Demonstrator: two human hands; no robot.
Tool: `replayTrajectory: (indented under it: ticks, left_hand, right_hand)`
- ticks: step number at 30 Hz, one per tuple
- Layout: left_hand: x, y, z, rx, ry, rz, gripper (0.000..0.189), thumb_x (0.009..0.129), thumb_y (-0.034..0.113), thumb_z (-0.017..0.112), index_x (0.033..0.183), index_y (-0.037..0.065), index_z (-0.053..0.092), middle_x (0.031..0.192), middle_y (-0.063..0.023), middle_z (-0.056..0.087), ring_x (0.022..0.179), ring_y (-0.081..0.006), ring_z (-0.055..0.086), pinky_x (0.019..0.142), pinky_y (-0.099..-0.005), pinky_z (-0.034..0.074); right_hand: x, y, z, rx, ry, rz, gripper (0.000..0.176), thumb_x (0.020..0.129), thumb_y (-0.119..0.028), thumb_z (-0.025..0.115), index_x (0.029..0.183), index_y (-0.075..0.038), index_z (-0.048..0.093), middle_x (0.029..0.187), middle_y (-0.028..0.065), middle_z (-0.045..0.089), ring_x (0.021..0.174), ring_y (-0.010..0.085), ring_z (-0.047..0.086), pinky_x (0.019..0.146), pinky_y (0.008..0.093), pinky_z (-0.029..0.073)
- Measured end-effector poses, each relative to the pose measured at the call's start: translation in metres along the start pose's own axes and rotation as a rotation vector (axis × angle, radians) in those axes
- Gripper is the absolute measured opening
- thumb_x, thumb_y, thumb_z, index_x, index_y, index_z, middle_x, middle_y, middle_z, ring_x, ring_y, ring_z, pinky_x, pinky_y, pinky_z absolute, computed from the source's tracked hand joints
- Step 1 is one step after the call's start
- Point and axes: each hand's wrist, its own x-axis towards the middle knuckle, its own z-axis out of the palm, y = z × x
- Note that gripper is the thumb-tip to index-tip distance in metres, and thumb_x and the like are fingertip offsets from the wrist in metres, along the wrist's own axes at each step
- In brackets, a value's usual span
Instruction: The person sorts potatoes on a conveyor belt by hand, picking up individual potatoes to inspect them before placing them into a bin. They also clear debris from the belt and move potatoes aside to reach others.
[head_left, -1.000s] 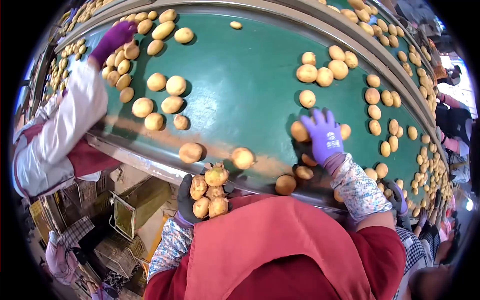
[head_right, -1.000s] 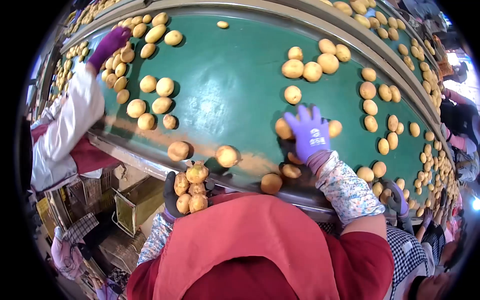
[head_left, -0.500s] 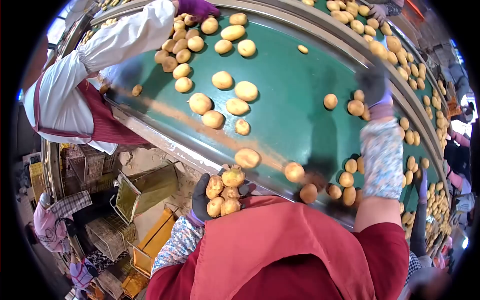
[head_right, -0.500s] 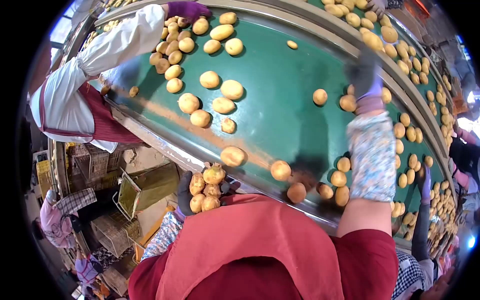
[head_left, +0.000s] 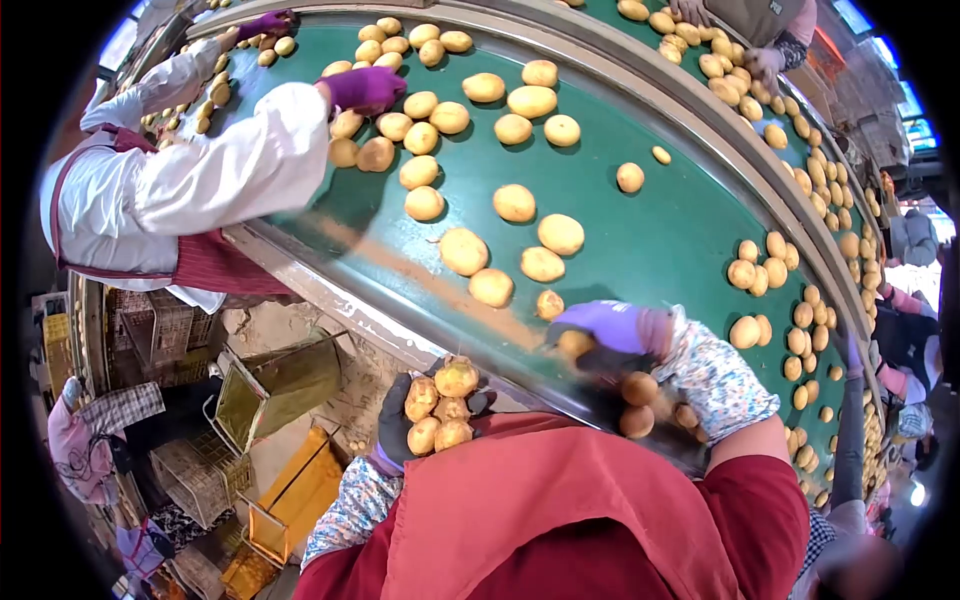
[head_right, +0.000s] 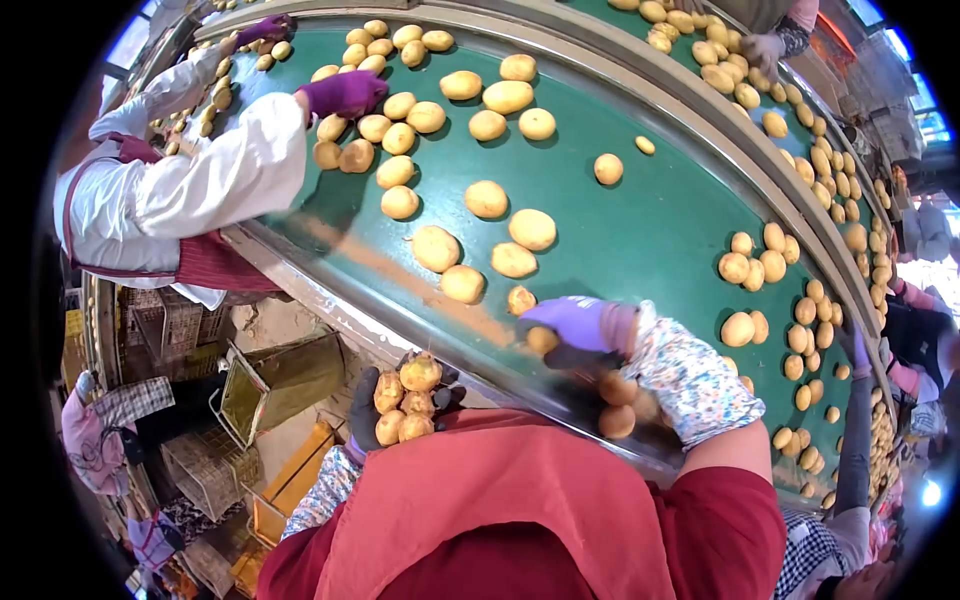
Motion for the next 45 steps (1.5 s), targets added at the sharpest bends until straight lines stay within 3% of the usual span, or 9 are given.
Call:
replayTrajectory:
  ticks: [6,10,14,20,24,32,36,40,45]
  left_hand:
    - [0.005,0.040,-0.007,-0.114,-0.161,0.091,0.062,0.099,0.043,0.044,0.143,0.000,0.047,0.133,-0.0217,0.058,0.115,-0.0380,0.058,0.110,-0.0542,0.038]
    - [0.012,0.063,-0.014,-0.120,0.039,-0.002,0.056,0.101,0.039,0.043,0.142,0.000,0.047,0.130,-0.0193,0.060,0.114,-0.0347,0.060,0.110,-0.0573,0.039]
    - [0.018,0.092,-0.028,0.077,0.007,0.174,0.047,0.101,0.024,0.044,0.142,0.001,0.045,0.126,-0.0145,0.060,0.108,-0.0295,0.062,0.109,-0.0567,0.042]
    - [0.017,0.128,-0.063,-0.045,0.022,0.160,0.053,0.095,0.013,0.059,0.144,0.001,0.041,0.126,-0.0140,0.059,0.104,-0.0293,0.064,0.104,-0.0491,0.047]
    - [0.027,0.164,-0.039,-0.091,0.000,0.069,0.055,0.100,0.035,0.050,0.142,0.001,0.044,0.130,-0.0190,0.059,0.111,-0.0347,0.063,0.099,-0.0487,0.051]
    - [0.041,0.205,-0.064,-0.253,-0.015,0.072,0.060,0.102,0.047,0.039,0.141,0.002,0.047,0.134,-0.0221,0.058,0.119,-0.0384,0.060,0.100,-0.0483,0.051]
    - [0.044,0.219,-0.065,0.003,0.018,0.216,0.059,0.104,0.045,0.037,0.140,0.000,0.046,0.138,-0.0221,0.055,0.122,-0.0376,0.058,0.102,-0.0468,0.050]
    - [0.050,0.245,-0.083,0.018,0.019,0.098,0.058,0.104,0.044,0.036,0.138,-0.001,0.046,0.139,-0.0215,0.054,0.123,-0.0360,0.058,0.101,-0.0456,0.050]
    - [0.058,0.277,-0.077,0.040,-0.137,0.180,0.062,0.103,0.048,0.037,0.141,-0.001,0.045,0.139,-0.0192,0.055,0.123,-0.0319,0.057,0.103,-0.0427,0.047]
  right_hand:
    - [0.058,-0.062,-0.053,0.141,0.102,0.293,0.039,0.088,-0.029,0.072,0.120,-0.007,0.063,0.083,0.0057,0.069,0.082,0.0126,0.064,0.077,0.0298,0.052]
    - [0.151,-0.047,-0.011,-0.723,0.386,0.003,0.048,0.080,-0.024,0.072,0.125,-0.016,0.058,0.115,0.0159,0.057,0.098,0.0361,0.061,0.086,0.0475,0.053]
    - [0.159,-0.029,-0.078,-0.161,0.362,0.043,0.052,0.082,-0.023,0.071,0.132,-0.015,0.060,0.121,0.0165,0.064,0.109,0.0313,0.064,0.093,0.0420,0.053]
    - [0.152,0.030,-0.216,0.565,1.286,-0.111,0.039,0.085,-0.026,0.072,0.117,-0.007,0.059,0.102,0.0059,0.062,0.098,0.0186,0.061,0.087,0.0336,0.052]
    - [0.189,0.043,-0.207,-0.788,0.927,0.557,0.063,0.077,-0.030,0.074,0.136,-0.021,0.055,0.130,0.0107,0.059,0.124,0.0350,0.054,0.101,0.0442,0.049]
    - [0.175,0.017,-0.245,-0.529,0.332,0.439,0.067,0.071,-0.038,0.079,0.127,-0.010,0.059,0.112,0.0143,0.068,0.105,0.0304,0.066,0.090,0.0423,0.052]
    - [0.193,0.026,-0.258,0.539,1.228,0.053,0.037,0.083,-0.024,0.073,0.112,-0.004,0.062,0.087,0.0060,0.064,0.069,0.0152,0.061,0.064,0.0313,0.051]
    - [0.252,0.040,-0.208,-0.772,0.667,0.442,0.061,0.081,-0.016,0.072,0.138,-0.018,0.049,0.130,0.0225,0.058,0.116,0.0343,0.061,0.097,0.0435,0.051]
    - [0.265,0.042,-0.246,-0.151,0.705,0.273,0.072,0.072,-0.028,0.084,0.136,-0.011,0.055,0.127,0.0185,0.064,0.120,0.0311,0.061,0.105,0.0394,0.047]
